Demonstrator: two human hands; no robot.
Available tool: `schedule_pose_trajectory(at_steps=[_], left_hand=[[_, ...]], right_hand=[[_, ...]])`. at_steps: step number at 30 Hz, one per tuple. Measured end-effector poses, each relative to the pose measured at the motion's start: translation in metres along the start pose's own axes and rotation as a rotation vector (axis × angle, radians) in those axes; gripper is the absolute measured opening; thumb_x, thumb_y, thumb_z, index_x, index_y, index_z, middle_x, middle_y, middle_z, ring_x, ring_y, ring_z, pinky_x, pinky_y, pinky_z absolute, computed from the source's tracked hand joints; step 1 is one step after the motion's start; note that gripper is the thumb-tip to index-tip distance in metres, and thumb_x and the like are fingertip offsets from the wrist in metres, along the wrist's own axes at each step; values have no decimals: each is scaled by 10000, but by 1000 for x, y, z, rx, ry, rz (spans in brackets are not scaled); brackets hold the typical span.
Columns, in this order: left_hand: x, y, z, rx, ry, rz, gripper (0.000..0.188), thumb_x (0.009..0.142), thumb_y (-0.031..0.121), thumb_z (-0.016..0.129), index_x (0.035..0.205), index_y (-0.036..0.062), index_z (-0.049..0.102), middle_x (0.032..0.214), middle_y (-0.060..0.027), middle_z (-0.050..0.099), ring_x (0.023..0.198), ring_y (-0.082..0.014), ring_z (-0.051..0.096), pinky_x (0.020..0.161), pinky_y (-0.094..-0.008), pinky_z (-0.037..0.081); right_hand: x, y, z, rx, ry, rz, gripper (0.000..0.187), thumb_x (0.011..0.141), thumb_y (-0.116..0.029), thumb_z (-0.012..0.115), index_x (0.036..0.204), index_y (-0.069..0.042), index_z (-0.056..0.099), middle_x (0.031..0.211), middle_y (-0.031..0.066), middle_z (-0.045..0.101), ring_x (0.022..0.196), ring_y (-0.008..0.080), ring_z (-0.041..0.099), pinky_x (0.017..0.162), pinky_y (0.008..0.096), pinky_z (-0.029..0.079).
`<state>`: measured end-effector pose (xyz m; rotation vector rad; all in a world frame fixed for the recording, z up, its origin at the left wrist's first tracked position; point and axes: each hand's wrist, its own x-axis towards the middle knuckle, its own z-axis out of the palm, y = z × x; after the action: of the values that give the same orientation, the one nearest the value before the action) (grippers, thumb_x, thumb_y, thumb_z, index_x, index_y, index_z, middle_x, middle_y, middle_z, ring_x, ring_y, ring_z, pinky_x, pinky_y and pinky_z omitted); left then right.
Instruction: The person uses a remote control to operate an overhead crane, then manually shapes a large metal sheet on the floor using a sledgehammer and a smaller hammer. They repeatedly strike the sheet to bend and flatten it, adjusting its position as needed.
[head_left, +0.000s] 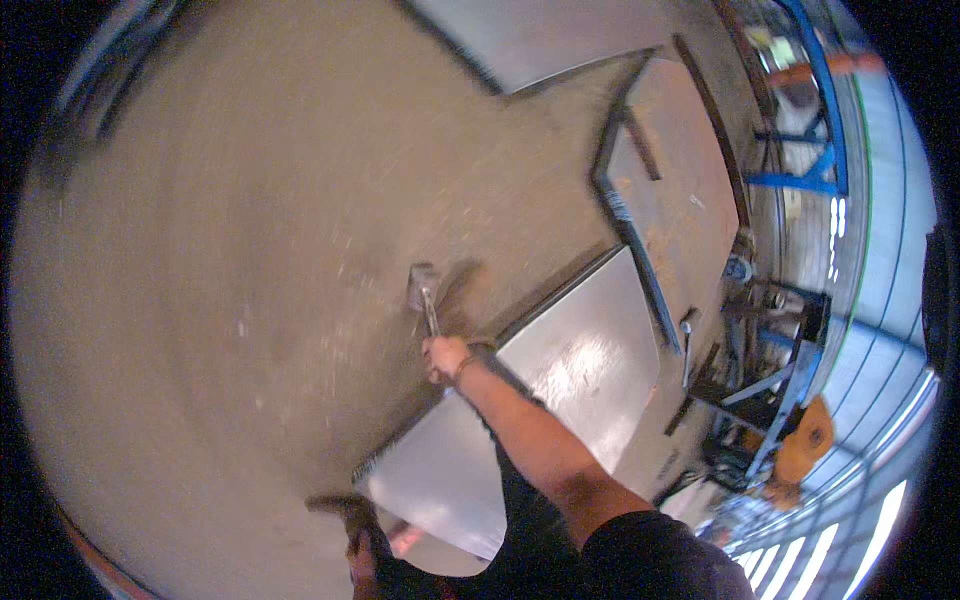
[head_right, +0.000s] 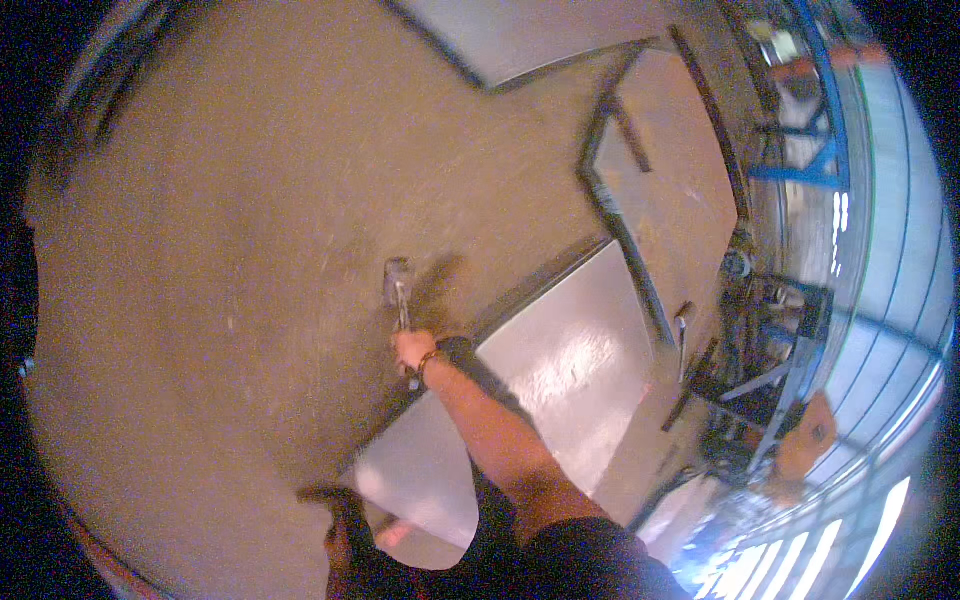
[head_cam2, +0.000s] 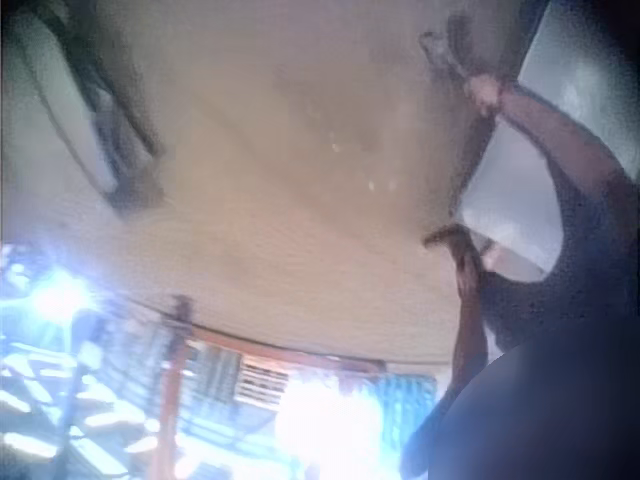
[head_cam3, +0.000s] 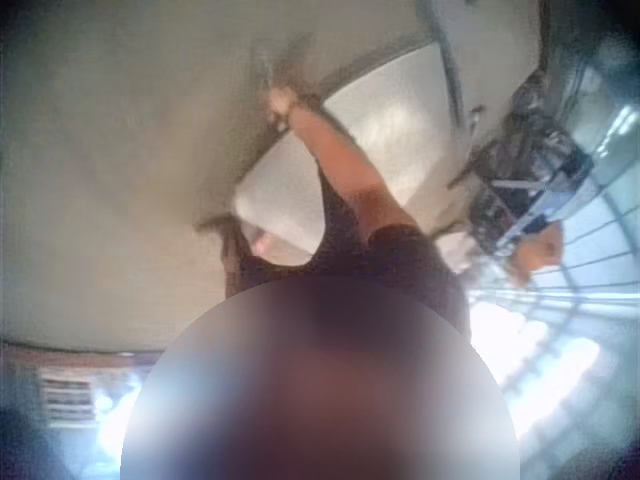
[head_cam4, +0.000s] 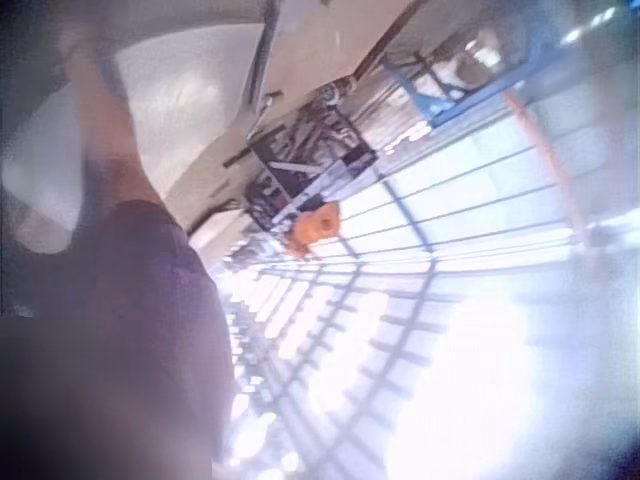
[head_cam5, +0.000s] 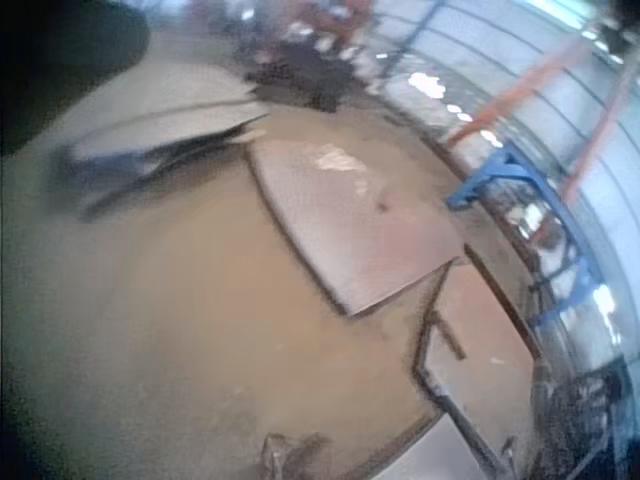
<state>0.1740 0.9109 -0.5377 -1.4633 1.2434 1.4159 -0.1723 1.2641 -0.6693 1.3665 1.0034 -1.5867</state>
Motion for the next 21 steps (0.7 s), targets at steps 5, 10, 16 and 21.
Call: schedule_pose_trajectory(at_steps=[5, 10, 16, 21], left_hand=[[-96, 144, 30, 434, 54, -46, 455, 935, 349, 552, 1274, 51, 493, 1159, -141, 590, 969, -270, 608, 807, -404, 507], [-157, 325, 194, 595, -88, 191, 573, 910, 419, 600, 1321, 47, 455, 1236, -163, 561, 1091, -308, 582, 892, -434, 486], [-232, 467, 335, 868, -199, 553, 726, 909, 473, 580, 1432, 78, 268, 1270, -180, 541, 1131, -318, 565, 927, -419, 470], [-245, 558, 388, 1136, -84, 1061, 742, 923, 292, 590, 1451, -10, 165, 1142, -215, 542, 851, -259, 621, 722, -359, 525]], right_hand=[[-76, -128, -39, -721, 533, -512, 475, 790, -402, 563, 954, 34, 658, 958, 274, 653, 891, 413, 646, 795, 482, 516], [-135, -97, -224, -698, 475, -321, 431, 696, -293, 599, 1036, -36, 663, 979, 255, 655, 905, 415, 637, 801, 489, 522], [-277, -53, -362, -189, 914, -183, 289, 781, -262, 638, 1015, -95, 667, 1019, 192, 669, 970, 370, 630, 869, 428, 504], [-367, -16, -385, -114, 990, -156, 336, 783, -307, 618, 990, -46, 664, 989, 194, 674, 952, 385, 640, 835, 443, 527]])
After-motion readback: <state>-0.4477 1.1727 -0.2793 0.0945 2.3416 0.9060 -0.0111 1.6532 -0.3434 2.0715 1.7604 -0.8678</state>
